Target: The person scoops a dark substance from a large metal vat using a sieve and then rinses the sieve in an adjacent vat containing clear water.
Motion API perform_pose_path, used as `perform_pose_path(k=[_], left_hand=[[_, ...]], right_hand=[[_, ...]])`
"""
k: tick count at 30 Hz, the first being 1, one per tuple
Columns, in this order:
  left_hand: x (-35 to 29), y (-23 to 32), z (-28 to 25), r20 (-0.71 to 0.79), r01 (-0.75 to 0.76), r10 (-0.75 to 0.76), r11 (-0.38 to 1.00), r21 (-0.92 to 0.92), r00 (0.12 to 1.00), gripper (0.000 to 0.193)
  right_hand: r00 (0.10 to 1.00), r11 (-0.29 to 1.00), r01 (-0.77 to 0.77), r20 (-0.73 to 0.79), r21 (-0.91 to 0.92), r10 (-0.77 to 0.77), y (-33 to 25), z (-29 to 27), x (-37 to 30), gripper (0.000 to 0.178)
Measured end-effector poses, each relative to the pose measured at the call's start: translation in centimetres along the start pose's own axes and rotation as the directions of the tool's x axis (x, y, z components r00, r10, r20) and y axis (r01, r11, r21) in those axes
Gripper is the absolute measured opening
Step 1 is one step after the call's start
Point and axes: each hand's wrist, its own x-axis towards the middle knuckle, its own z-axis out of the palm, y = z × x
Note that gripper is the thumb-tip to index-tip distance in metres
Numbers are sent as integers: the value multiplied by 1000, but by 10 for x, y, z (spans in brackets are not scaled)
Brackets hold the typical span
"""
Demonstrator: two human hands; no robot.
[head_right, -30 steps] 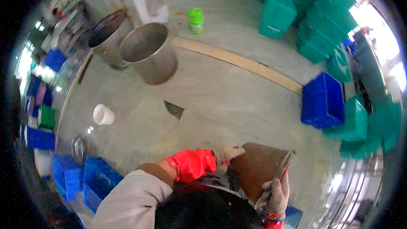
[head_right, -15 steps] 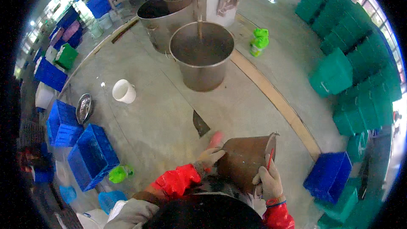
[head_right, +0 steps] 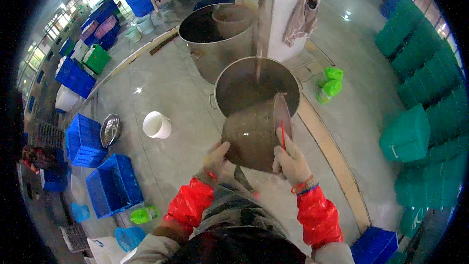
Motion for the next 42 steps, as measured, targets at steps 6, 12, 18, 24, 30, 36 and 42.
perform_pose_path(k=[6, 12, 18, 24, 30, 36, 42], left_hand=[[126, 99, 13, 107, -313, 299, 937, 152, 948, 44], [249, 116, 11, 151, -169, 139, 964, 207, 979, 58], [347, 105, 9, 143, -207, 149, 699, 685, 978, 85], [415, 45, -2, 128, -144, 67, 386, 911, 989, 102], [431, -52, -4, 61, -77, 95, 165, 983, 994, 102], [443, -17, 20, -2, 105, -329, 295, 950, 944, 71], [321, 94, 27, 166, -167, 52, 548, 820, 985, 64]], right_hand=[[991, 992, -62, -111, 106, 74, 32, -7, 178, 58], [940, 977, -118, -297, 175, 166, 125, -10, 308, 47], [835, 792, -217, -312, 570, 453, 169, 17, 386, 34], [718, 713, -442, -261, 545, 645, 219, 16, 453, 30], [704, 736, -531, -265, 420, 659, 232, -20, 480, 29], [763, 773, -478, -239, 418, 601, 231, -52, 471, 38], [808, 784, -411, -213, 466, 550, 158, -22, 453, 45]])
